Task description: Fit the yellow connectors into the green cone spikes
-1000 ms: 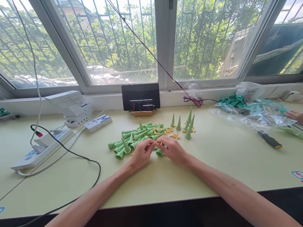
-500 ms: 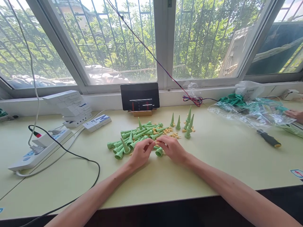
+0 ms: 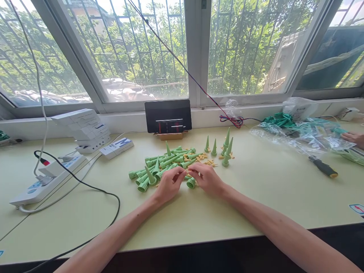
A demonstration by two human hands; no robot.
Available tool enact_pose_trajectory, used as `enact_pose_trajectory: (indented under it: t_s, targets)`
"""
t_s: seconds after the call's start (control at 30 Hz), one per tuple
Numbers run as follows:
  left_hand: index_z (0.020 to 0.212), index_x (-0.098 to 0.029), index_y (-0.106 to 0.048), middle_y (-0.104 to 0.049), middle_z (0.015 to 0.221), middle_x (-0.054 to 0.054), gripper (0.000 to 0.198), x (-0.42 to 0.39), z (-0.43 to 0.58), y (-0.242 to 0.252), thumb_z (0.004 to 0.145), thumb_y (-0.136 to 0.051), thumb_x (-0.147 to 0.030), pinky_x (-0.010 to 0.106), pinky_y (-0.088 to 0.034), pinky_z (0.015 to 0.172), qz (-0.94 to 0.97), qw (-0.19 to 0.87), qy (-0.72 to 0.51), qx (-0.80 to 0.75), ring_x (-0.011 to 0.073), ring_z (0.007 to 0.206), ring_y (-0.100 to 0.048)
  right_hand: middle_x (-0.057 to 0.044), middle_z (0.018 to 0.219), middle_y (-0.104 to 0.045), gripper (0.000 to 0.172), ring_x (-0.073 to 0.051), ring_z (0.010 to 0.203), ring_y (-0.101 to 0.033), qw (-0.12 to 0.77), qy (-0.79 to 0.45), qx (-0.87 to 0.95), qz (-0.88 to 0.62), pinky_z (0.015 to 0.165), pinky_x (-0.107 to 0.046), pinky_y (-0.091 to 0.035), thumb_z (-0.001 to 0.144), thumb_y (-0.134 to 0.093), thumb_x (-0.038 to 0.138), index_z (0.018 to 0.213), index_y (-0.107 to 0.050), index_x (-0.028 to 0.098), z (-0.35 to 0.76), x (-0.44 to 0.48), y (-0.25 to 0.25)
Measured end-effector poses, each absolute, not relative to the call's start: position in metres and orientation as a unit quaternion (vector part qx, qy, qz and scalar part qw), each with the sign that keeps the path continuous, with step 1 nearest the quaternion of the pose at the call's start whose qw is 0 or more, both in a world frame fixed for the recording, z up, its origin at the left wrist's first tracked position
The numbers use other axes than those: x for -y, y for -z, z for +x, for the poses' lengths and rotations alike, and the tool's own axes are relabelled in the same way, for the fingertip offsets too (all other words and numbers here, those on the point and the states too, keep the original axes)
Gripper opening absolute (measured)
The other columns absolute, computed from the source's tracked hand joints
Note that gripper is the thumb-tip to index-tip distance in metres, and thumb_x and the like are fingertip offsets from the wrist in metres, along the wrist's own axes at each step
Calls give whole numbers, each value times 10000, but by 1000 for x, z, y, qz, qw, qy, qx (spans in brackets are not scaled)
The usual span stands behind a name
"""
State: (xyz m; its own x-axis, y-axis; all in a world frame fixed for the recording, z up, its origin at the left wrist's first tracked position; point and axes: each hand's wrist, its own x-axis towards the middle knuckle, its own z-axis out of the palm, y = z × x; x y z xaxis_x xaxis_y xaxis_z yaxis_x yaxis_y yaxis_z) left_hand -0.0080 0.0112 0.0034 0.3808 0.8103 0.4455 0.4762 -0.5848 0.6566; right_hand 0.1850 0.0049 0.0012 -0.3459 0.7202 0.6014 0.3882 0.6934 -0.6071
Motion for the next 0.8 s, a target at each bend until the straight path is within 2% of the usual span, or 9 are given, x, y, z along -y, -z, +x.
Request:
enact_pose_trajectory:
  t_s: [0.43, 0.8]
  targets:
    - [776, -165, -597, -497, 625, -25, 271, -11, -8, -5, 970, -503, -330, 230, -313, 505, 803, 207, -393, -398, 93, 544, -390, -51, 847, -661, 157, -171, 749, -579, 470, -180, 783, -365, 627, -270, -444, 969, -490, 219, 940, -644, 204, 187, -8, 1]
    - [800, -159, -622, -566, 645, -13, 257, -8, -5, -8, 946, -537, -353, 215, -345, 505, 811, 231, -373, -388, 90, 546, -427, -45, 783, -648, 215, -175, 719, -590, 499, -189, 750, -391, 616, -270, -443, 986, -437, 248, 920, -634, 193, 190, -13, 3]
